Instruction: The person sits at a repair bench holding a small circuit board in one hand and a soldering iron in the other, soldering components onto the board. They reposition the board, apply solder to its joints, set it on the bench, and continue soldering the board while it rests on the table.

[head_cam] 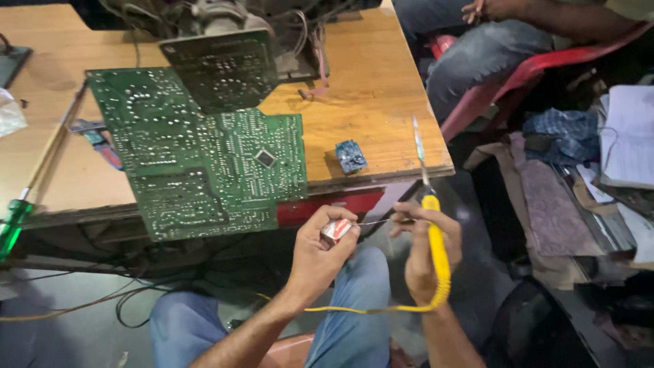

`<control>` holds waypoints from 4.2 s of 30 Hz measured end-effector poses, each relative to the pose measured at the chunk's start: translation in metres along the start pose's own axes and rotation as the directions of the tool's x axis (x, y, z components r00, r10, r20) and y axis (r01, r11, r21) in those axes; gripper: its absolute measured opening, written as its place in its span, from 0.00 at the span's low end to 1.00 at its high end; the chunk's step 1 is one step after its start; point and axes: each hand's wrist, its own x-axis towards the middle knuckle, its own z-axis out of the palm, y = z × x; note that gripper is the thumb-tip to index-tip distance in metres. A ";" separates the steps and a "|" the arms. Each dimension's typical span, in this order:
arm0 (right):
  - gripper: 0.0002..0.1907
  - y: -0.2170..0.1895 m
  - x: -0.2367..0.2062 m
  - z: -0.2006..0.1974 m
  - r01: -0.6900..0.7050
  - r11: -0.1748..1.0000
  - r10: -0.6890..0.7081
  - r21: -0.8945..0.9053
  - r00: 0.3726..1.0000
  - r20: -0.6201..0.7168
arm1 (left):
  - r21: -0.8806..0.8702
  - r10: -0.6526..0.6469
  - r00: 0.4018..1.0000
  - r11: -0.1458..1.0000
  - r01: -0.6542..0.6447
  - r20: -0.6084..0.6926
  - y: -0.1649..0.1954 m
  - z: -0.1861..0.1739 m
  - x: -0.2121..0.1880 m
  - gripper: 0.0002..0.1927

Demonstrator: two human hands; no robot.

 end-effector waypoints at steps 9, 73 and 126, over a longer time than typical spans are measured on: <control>0.13 0.004 0.000 0.011 0.017 0.997 -0.010 -0.081 0.996 0.084 | 0.252 0.161 0.984 0.952 -0.176 0.080 0.007 0.004 0.005 0.08; 0.10 0.018 0.078 -0.071 -0.234 0.968 0.229 0.091 0.972 0.054 | 0.677 0.507 0.856 0.665 -0.315 -0.100 -0.002 0.012 0.058 0.10; 0.08 0.017 0.084 -0.057 -0.240 0.970 0.232 0.025 0.955 0.182 | 0.716 0.524 0.850 0.614 -0.332 -0.055 -0.004 0.010 0.059 0.11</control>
